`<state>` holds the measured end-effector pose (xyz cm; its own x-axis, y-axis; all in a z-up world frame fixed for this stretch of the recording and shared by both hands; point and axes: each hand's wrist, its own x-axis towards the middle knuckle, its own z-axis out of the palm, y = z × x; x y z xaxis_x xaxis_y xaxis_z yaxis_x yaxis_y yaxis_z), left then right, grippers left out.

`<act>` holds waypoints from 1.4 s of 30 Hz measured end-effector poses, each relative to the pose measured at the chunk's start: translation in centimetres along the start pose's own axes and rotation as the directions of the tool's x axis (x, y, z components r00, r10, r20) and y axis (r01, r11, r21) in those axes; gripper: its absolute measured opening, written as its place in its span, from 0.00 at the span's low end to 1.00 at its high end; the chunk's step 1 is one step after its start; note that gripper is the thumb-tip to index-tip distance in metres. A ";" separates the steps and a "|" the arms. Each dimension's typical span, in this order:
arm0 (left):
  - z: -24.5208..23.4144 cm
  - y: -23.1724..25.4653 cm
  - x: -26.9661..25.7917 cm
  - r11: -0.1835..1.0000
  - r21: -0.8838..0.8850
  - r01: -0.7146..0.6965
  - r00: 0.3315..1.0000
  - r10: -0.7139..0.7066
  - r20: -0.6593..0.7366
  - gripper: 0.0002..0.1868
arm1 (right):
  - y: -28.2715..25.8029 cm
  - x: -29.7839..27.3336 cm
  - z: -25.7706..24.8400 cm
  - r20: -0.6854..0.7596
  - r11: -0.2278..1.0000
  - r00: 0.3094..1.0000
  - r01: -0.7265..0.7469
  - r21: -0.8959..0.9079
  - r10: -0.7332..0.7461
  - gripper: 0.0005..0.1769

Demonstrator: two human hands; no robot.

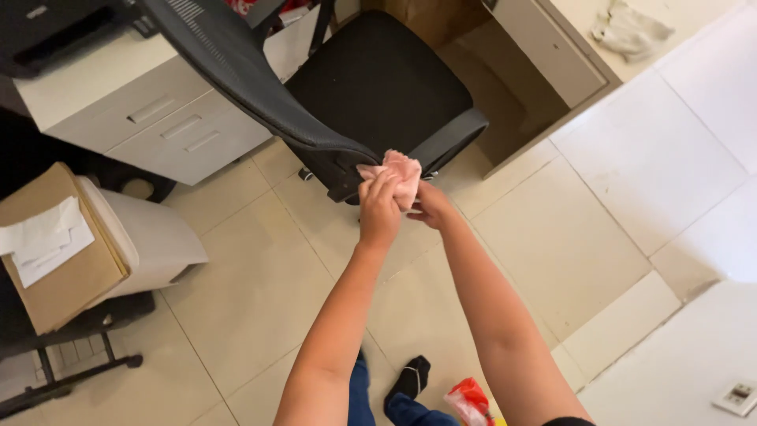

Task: Wiping down an office chair and desk with a cloth, then organizing various containers and items on the desk surface.

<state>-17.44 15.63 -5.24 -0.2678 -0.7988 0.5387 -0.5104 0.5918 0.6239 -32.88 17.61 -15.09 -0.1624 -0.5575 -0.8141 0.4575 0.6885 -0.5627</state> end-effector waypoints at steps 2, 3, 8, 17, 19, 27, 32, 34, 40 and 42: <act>1.9 -2.0 -0.5 0.991 0.132 0.022 0.997 -0.032 0.075 0.19 | -3.0 0.3 -1.8 -0.071 0.992 0.994 0.089 0.085 -0.083 0.32; 3.0 -2.9 -1.0 0.966 0.257 0.018 0.986 -0.059 0.156 0.24 | -4.2 0.4 -2.9 -0.156 0.966 0.974 0.189 0.175 -0.163 0.35; 4.9 -3.9 0.2 0.922 0.386 0.007 0.986 -0.071 0.150 0.22 | -8.8 4.9 -6.2 -0.374 0.962 0.901 0.265 0.070 -0.221 0.29; 12.2 -1.1 2.1 0.953 0.294 -0.075 0.984 0.022 0.177 0.19 | -9.9 6.6 -8.9 -0.382 0.966 0.895 0.161 -0.204 -0.230 0.20; 14.1 0.3 3.8 0.963 0.267 -0.040 0.987 -0.003 0.158 0.17 | -9.2 7.7 -9.3 -0.415 0.961 0.881 0.136 -0.240 -0.228 0.18; 15.5 1.5 8.4 0.998 0.013 0.067 0.996 -0.067 -0.053 0.14 | -12.5 2.2 -11.8 -0.156 0.939 0.979 0.074 -0.336 -0.133 0.20; 14.3 2.5 6.1 0.878 0.361 0.315 0.947 -0.265 -0.181 0.18 | -16.2 1.3 -14.1 -0.291 0.730 0.742 0.370 -0.574 -0.605 0.15; 16.1 3.0 6.0 0.813 0.400 0.422 0.906 -0.383 -0.179 0.25 | -17.4 1.4 -14.6 -0.240 0.641 0.680 0.428 -0.637 -0.693 0.23; 21.5 6.5 7.8 0.807 0.472 0.356 0.930 -0.357 -0.092 0.22 | -17.7 2.7 -16.6 -0.127 0.687 0.781 0.446 -0.574 -0.612 0.32; 23.0 6.8 8.0 0.803 0.483 0.349 0.930 -0.360 -0.073 0.22 | -17.4 3.3 -17.6 -0.087 0.691 0.815 0.423 -0.586 -0.573 0.36</act>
<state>-41.87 10.75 -9.67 -0.0060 -0.9482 0.3175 -0.8980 0.1448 0.4155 -56.75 11.94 -10.46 -0.4704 -0.8085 -0.3536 -0.2648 0.5116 -0.8174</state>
